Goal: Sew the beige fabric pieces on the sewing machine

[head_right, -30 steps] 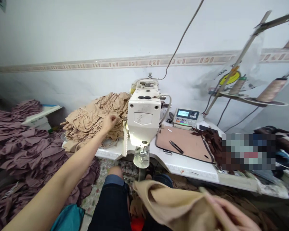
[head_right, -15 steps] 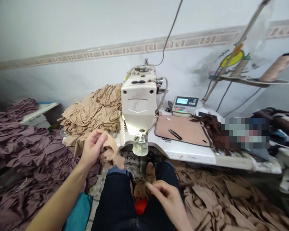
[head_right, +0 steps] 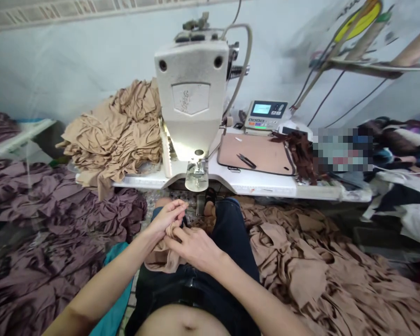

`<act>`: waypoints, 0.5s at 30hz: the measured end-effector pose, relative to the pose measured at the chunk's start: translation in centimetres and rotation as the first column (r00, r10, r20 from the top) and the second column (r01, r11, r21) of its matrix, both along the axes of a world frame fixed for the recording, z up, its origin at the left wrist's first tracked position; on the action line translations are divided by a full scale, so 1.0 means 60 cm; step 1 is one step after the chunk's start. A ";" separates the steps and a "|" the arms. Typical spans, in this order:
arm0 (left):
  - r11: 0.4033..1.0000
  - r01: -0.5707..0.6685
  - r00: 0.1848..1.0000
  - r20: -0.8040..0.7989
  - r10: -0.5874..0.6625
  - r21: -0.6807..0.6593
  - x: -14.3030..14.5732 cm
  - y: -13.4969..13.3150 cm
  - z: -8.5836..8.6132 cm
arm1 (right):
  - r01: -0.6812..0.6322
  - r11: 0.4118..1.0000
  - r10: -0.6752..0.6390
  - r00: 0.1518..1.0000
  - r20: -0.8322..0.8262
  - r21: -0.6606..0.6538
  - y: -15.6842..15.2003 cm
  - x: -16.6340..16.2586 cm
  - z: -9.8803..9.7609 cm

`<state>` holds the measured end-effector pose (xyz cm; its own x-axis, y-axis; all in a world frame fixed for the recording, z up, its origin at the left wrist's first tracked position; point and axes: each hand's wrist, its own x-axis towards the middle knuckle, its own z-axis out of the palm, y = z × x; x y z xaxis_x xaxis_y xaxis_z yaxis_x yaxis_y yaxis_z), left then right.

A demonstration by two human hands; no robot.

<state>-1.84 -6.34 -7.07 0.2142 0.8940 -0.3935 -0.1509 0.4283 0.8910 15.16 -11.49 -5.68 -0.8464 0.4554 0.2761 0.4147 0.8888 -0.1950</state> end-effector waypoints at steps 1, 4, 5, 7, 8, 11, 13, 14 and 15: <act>1.000 0.002 1.000 0.016 -0.002 -0.023 0.003 0.002 -0.004 | 0.010 1.000 -0.010 1.000 -0.014 0.010 0.004 -0.001 -0.005; 0.997 -0.070 0.997 -0.017 0.071 0.041 0.003 0.007 -0.004 | 0.083 0.995 -0.092 0.977 -0.194 -0.054 0.018 0.005 -0.015; 0.985 -0.121 0.989 -0.067 0.130 0.124 -0.001 0.008 0.000 | 0.115 0.986 -0.145 0.948 -0.284 -0.120 0.022 0.009 -0.016; 0.935 -0.162 0.958 -0.179 0.226 0.315 -0.013 0.004 0.010 | 0.160 0.942 -0.284 0.848 -0.448 -0.294 0.029 0.023 -0.016; 0.917 -0.125 0.948 -0.226 0.223 0.378 -0.019 -0.001 0.014 | 0.172 0.910 -0.357 0.788 -0.502 -0.377 0.033 0.030 -0.014; 0.918 0.188 0.950 -0.303 -0.079 0.349 -0.032 -0.023 0.019 | 0.201 0.822 -0.515 0.661 -0.545 -0.533 0.047 0.054 -0.010; 0.885 0.365 0.911 -0.306 -0.276 0.288 -0.031 -0.039 0.016 | 0.222 0.784 -0.568 0.632 -0.527 -0.579 0.058 0.068 -0.009; 0.877 0.393 0.902 -0.302 -0.309 0.275 -0.028 -0.045 0.014 | 0.224 0.769 -0.585 0.625 -0.517 -0.598 0.063 0.073 -0.009; 0.884 0.381 0.907 -0.295 -0.300 0.272 -0.025 -0.050 0.013 | 0.219 0.752 -0.600 0.618 -0.508 -0.622 0.067 0.077 -0.010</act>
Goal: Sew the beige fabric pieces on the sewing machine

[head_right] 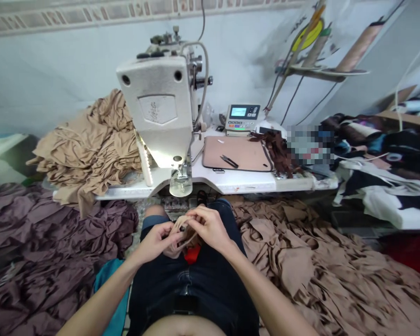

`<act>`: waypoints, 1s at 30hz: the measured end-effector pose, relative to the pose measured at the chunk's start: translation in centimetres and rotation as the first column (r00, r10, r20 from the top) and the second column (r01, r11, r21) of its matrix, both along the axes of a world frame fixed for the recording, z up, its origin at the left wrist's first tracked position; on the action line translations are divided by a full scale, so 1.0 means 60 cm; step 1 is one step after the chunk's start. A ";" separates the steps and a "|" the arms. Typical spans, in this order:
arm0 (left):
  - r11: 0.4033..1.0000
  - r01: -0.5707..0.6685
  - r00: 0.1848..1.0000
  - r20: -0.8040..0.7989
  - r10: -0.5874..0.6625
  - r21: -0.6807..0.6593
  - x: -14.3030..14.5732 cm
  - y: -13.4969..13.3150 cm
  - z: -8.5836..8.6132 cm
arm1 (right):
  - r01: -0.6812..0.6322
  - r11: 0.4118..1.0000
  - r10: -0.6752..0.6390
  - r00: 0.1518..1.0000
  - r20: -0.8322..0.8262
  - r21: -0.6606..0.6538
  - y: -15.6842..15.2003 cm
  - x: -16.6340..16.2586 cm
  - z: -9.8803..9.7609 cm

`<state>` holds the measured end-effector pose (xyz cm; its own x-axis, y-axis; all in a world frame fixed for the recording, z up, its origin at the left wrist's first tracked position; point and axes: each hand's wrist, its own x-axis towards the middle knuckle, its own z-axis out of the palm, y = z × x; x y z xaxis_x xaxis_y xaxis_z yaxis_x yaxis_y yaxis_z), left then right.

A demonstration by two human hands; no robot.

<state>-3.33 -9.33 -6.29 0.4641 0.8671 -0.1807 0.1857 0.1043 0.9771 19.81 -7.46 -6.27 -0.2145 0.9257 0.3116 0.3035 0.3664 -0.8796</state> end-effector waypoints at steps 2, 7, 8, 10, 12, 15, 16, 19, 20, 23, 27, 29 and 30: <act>0.994 -0.105 0.994 0.034 0.105 -0.014 0.008 -0.003 0.002 | 0.026 0.998 -0.029 0.998 -0.049 -0.057 0.003 0.005 -0.002; 0.925 -0.375 0.910 0.161 0.381 -0.066 0.029 -0.006 0.012 | 0.129 0.957 -0.195 0.950 -0.244 -0.261 -0.024 -0.012 -0.014; 0.916 -0.393 0.900 0.172 0.400 -0.077 0.034 -0.010 0.010 | 0.069 0.942 -0.169 0.943 -0.286 -0.329 -0.034 -0.020 -0.018; 0.917 -0.393 0.899 0.177 0.400 -0.073 0.043 -0.021 -0.001 | -0.100 0.888 -0.089 0.920 -0.381 -0.450 -0.051 -0.038 -0.028; 0.932 -0.362 0.918 0.164 0.361 -0.029 0.047 -0.032 -0.016 | -0.218 0.830 -0.052 0.886 -0.461 -0.513 -0.062 -0.050 -0.037; 0.940 -0.341 0.932 0.136 0.335 0.023 0.038 -0.040 -0.036 | -0.251 0.799 -0.052 0.876 -0.479 -0.547 -0.063 -0.047 -0.042; 0.931 -0.362 0.926 0.127 0.355 0.044 0.032 -0.039 -0.041 | -0.264 0.796 -0.020 0.888 -0.460 -0.544 -0.060 -0.040 -0.040; 0.918 -0.358 0.933 0.112 0.343 0.170 0.019 -0.029 -0.044 | -0.363 0.791 0.185 0.909 -0.373 -0.492 -0.048 -0.007 -0.016; 0.934 -0.286 0.958 0.099 0.270 0.216 0.018 -0.025 -0.043 | -0.418 0.778 0.278 0.898 -0.340 -0.469 -0.043 0.006 -0.003; 0.973 0.055 0.998 0.030 -0.064 0.223 0.021 -0.021 -0.033 | -0.583 0.683 0.539 0.809 -0.236 -0.441 -0.025 0.041 0.039; 0.966 0.260 0.965 0.033 -0.260 0.013 0.019 -0.016 -0.012 | -0.664 0.637 0.684 0.721 -0.112 -0.392 0.008 0.082 0.083; 0.964 0.263 0.965 0.021 -0.263 -0.032 0.011 -0.008 0.006 | -0.656 0.646 0.694 0.718 -0.058 -0.391 0.023 0.098 0.092; 0.967 0.252 0.968 -0.009 -0.253 -0.027 0.007 -0.003 0.017 | -0.636 0.661 0.684 0.729 -0.028 -0.398 0.028 0.102 0.093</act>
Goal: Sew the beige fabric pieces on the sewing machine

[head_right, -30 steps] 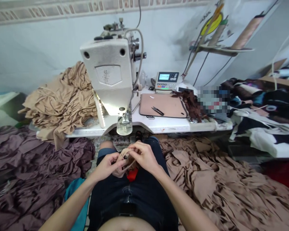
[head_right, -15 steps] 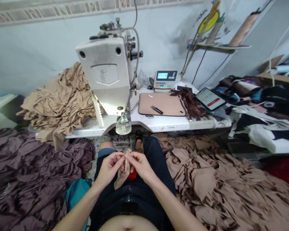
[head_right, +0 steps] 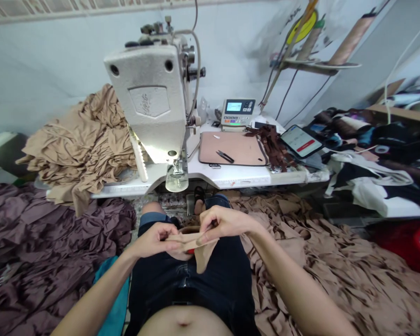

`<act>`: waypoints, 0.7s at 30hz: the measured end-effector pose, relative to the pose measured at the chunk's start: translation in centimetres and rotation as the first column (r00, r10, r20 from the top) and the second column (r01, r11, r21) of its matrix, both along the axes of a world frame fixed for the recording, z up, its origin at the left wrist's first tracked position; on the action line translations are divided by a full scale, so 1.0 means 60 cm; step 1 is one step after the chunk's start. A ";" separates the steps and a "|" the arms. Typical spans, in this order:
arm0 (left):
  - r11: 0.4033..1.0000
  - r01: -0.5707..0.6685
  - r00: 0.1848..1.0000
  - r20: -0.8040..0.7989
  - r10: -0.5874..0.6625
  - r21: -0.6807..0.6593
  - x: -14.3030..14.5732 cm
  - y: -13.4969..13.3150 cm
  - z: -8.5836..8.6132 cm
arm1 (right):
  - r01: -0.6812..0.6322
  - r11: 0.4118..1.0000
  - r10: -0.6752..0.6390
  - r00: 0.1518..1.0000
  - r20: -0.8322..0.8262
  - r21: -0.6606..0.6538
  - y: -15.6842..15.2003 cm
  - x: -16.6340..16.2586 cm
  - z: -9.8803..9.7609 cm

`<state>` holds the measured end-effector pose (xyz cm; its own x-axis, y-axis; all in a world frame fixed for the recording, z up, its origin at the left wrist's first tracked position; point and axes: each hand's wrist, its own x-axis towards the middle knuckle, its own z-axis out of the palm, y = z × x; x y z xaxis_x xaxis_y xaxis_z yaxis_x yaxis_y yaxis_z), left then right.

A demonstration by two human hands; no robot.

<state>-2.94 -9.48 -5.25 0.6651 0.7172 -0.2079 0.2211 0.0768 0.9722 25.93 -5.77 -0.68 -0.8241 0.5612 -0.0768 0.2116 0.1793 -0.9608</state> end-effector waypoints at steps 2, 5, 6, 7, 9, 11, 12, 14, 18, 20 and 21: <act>0.997 -0.016 0.998 -0.064 0.021 0.074 -0.005 0.010 0.024 | 0.040 0.998 -0.042 0.998 0.043 0.043 0.006 -0.001 -0.003; 0.982 0.014 0.995 -0.104 0.006 0.189 -0.003 0.019 0.051 | 0.056 0.996 -0.059 0.998 0.037 0.076 0.006 -0.021 -0.012; 0.981 0.023 0.995 -0.096 -0.004 0.193 -0.002 0.021 0.055 | 0.061 0.995 -0.062 0.998 0.018 0.076 0.004 -0.029 -0.015; 0.983 0.018 0.996 -0.085 -0.003 0.182 0.000 0.022 0.056 | 0.080 0.994 -0.080 0.997 -0.009 0.074 0.003 -0.037 -0.018; 0.989 -0.038 0.997 -0.057 0.046 0.141 0.001 0.023 0.048 | 0.157 0.986 -0.152 0.986 -0.072 0.063 -0.002 -0.049 -0.025; 0.982 -0.143 0.989 -0.027 0.148 0.123 -0.001 0.024 0.035 | 0.250 0.968 -0.247 0.962 -0.117 0.016 -0.007 -0.055 -0.033; 0.971 -0.208 0.978 -0.005 0.210 0.117 -0.004 0.023 0.028 | 0.296 0.955 -0.297 0.946 -0.127 -0.025 -0.010 -0.056 -0.038; 0.943 -0.319 0.947 0.056 0.315 0.090 -0.009 0.023 0.019 | 0.389 0.914 -0.402 0.907 -0.128 -0.111 -0.016 -0.058 -0.046; 0.919 -0.385 0.919 0.130 0.373 0.087 -0.019 0.028 0.026 | 0.563 0.810 -0.585 0.798 -0.148 -0.166 -0.029 -0.068 -0.049; 0.901 -0.368 0.930 0.098 0.355 0.229 -0.024 0.034 0.034 | 0.614 0.781 -0.624 0.762 -0.172 -0.112 -0.036 -0.075 -0.042; 0.877 -0.351 0.935 0.072 0.347 0.327 -0.025 0.038 0.038 | 0.633 0.771 -0.634 0.752 -0.182 -0.067 -0.040 -0.079 -0.037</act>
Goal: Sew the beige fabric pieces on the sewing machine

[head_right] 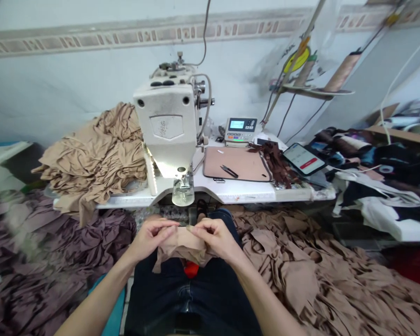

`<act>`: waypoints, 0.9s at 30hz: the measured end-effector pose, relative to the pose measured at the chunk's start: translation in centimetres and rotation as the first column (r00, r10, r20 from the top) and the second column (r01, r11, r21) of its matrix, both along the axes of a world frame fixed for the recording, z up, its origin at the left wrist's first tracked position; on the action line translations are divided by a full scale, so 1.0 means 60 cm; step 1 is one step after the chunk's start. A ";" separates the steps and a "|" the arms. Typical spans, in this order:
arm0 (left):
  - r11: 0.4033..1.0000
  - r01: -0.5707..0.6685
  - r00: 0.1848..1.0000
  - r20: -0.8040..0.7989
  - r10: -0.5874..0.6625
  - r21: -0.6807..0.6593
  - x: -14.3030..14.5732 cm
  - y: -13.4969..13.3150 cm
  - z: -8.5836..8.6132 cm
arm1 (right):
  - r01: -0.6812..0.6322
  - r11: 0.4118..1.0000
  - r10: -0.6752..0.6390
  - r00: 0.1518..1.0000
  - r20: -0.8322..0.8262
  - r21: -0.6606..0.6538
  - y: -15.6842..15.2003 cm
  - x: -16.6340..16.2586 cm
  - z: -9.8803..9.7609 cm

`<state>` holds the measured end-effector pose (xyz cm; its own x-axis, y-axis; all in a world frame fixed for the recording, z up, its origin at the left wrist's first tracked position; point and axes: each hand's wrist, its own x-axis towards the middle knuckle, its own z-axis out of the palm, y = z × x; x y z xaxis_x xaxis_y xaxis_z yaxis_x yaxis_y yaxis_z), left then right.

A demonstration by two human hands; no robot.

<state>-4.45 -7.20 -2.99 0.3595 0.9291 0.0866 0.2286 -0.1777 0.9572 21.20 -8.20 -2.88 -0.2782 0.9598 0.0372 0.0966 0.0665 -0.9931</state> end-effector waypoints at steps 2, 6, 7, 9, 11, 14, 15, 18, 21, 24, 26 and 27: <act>0.986 0.017 0.995 -0.104 0.000 0.168 -0.003 0.007 0.006 | 0.049 0.993 -0.056 0.997 0.057 0.105 -0.008 -0.007 0.013; 0.945 0.040 0.991 -0.136 0.005 0.324 -0.002 0.013 0.019 | 0.128 0.935 -0.179 0.975 0.130 0.331 -0.019 -0.018 0.041; 0.943 0.023 0.992 -0.122 0.019 0.331 0.000 0.014 0.024 | 0.143 0.920 -0.202 0.971 0.130 0.364 -0.018 -0.021 0.047; 0.949 -0.018 0.995 -0.085 0.048 0.316 0.006 0.016 0.036 | 0.186 0.898 -0.250 0.961 0.114 0.398 -0.012 -0.024 0.057; 0.962 -0.045 0.997 -0.046 0.059 0.270 0.013 0.023 0.047 | 0.242 0.881 -0.301 0.950 0.087 0.406 0.000 -0.027 0.063; 0.977 -0.063 0.998 0.002 0.064 0.203 0.021 0.039 0.059 | 0.295 0.881 -0.331 0.943 0.038 0.369 0.023 -0.028 0.066; 0.980 -0.072 0.997 0.009 0.072 0.185 0.022 0.045 0.062 | 0.301 0.890 -0.327 0.945 0.020 0.342 0.031 -0.027 0.065; 0.986 -0.104 0.994 -0.005 0.106 0.134 0.025 0.059 0.069 | 0.306 0.922 -0.305 0.952 -0.042 0.237 0.050 -0.024 0.059; 0.984 -0.160 0.986 -0.026 0.162 0.084 0.029 0.065 0.080 | 0.312 0.940 -0.301 0.949 -0.094 0.138 0.063 -0.022 0.051; 0.972 -0.233 0.972 0.016 0.232 0.026 0.039 0.071 0.092 | 0.322 0.942 -0.310 0.943 -0.123 0.098 0.073 -0.022 0.044; 0.961 -0.278 0.958 0.070 0.277 0.001 0.046 0.078 0.096 | 0.349 0.931 -0.334 0.933 -0.134 0.111 0.081 -0.022 0.041; 0.954 -0.299 0.950 0.095 0.298 0.004 0.049 0.083 0.096 | 0.364 0.924 -0.348 0.928 -0.137 0.120 0.085 -0.022 0.040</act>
